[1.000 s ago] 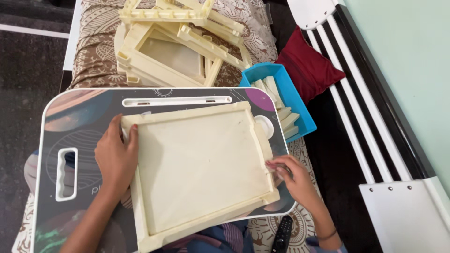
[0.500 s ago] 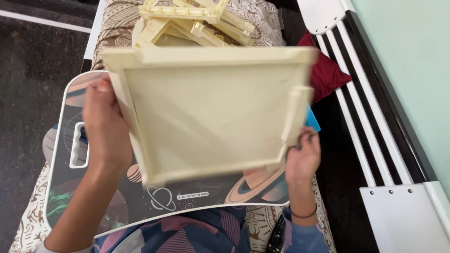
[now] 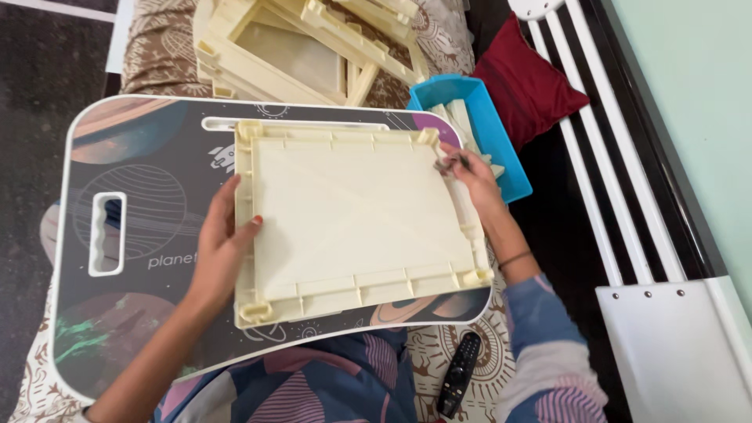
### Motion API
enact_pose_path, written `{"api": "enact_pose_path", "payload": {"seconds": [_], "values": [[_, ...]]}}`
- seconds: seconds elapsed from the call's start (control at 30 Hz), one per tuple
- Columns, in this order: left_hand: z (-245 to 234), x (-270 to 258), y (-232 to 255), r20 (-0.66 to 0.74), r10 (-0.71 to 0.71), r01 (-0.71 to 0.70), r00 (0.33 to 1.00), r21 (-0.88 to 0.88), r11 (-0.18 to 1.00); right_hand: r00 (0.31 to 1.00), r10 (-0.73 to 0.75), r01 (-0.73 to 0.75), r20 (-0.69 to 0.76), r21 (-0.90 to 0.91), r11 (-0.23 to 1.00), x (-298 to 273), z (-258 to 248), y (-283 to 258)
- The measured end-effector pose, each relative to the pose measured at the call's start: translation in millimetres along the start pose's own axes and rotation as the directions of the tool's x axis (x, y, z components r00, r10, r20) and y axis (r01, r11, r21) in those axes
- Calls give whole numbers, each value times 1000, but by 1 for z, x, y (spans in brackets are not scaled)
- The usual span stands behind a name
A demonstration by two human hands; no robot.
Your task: The person assembles beige plastic frame components on a lap table. They pick up frame pieces from a blue bin, connect them into rectangular frames, and wipe the surfaces with a cloth. The person handles multiple frames one at a time, assembling and cleaning them on the table.
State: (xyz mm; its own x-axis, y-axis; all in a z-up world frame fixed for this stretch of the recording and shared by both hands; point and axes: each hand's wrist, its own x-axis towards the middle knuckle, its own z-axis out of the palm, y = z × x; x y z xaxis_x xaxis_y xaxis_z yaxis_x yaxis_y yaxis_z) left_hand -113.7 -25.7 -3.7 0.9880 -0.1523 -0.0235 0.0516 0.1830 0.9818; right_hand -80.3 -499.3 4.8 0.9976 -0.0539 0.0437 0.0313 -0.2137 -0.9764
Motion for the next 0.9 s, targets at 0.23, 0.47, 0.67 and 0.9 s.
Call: {"api": "enact_pose_path", "payload": {"seconds": [0.23, 0.47, 0.67, 0.9], "values": [[20, 1, -29, -5, 383, -315, 924, 560, 767, 961, -145, 43, -235, -392, 919, 54, 55, -55], [-4, 53, -1, -11, 316, -216, 949, 708, 673, 777, -620, 406, 107, -838, 364, 80, 138, -78], [-22, 84, 9, -69, 364, -251, 929, 606, 755, 925, -368, 305, 88, -751, 586, 96, 165, -71], [-27, 83, -2, -79, 395, -284, 915, 569, 772, 911, -378, 324, 163, -851, 414, 96, 190, -72]]}}
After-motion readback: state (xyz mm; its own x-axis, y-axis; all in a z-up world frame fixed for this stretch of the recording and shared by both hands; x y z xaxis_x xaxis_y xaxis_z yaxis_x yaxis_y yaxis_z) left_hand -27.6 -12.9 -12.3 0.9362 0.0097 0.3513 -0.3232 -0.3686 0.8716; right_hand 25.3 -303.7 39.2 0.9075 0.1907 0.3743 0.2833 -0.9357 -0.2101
